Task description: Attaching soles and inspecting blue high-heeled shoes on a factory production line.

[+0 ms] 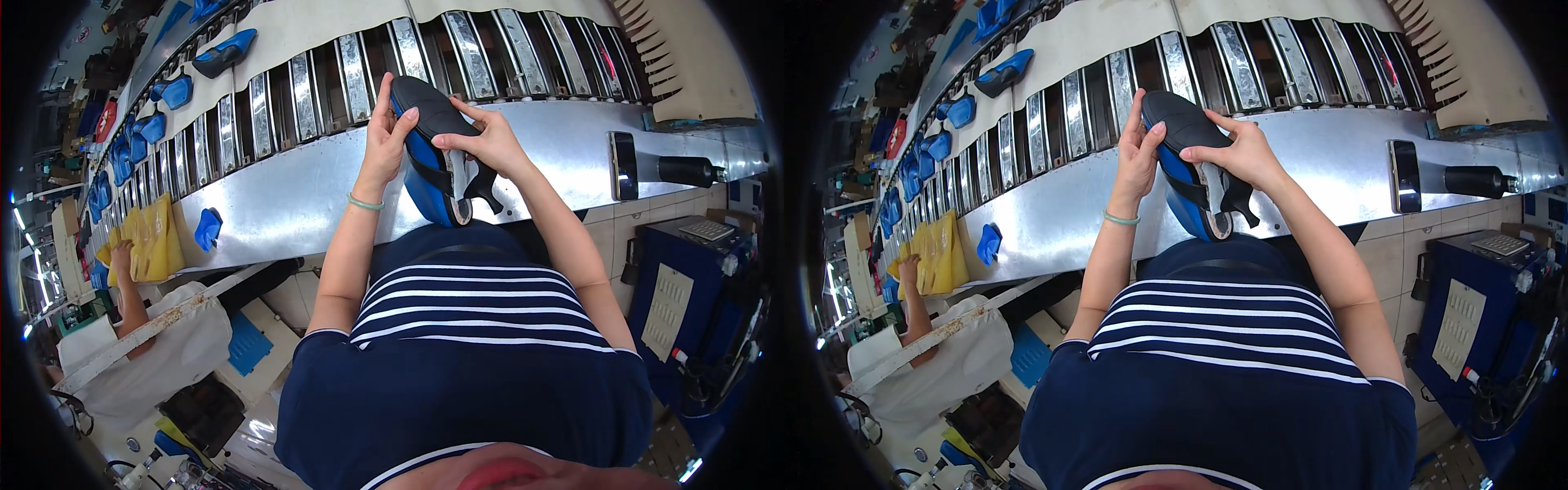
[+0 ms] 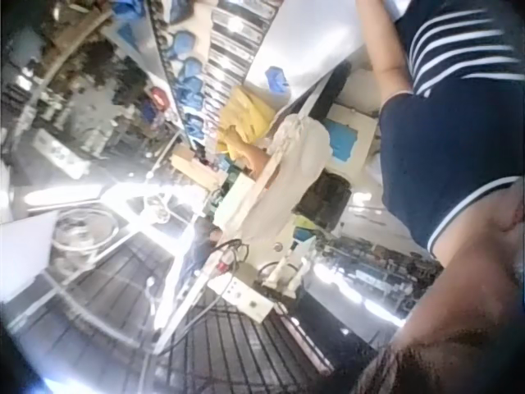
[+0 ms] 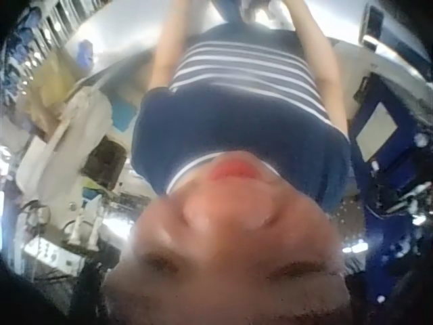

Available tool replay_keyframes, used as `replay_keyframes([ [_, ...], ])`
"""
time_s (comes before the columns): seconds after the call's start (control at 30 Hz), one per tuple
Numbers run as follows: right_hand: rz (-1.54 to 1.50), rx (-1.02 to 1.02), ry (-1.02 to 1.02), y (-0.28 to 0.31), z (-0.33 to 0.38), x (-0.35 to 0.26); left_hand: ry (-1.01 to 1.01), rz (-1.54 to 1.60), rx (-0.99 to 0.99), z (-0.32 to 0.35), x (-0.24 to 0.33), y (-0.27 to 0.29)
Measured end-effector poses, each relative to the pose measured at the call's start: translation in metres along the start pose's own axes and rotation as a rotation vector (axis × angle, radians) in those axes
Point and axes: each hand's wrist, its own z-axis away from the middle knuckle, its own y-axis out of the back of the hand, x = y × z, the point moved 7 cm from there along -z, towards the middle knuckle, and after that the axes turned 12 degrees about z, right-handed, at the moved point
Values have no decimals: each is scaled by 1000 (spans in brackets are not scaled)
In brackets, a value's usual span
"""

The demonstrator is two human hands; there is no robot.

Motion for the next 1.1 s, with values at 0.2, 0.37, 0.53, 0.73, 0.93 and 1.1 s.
replay_keyframes([
  [0.2,19,0,8,1,0,0,5,2,-1,0,-1,0],
  [0.37,35,6,3,3,-1,3,53,236,36,0,0,-5],
  [0.53,12,-3,11,3,-1,5,29,93,-52,0,-1,-7],
  [0.73,12,-28,-9,5,0,2,48,50,-57,0,0,-12],
  [0.93,63,-91,-21,10,-3,2,59,82,-62,0,-1,-13],
  [1.1,14,-169,-61,15,-4,-4,87,119,-37,0,-2,-14],
])
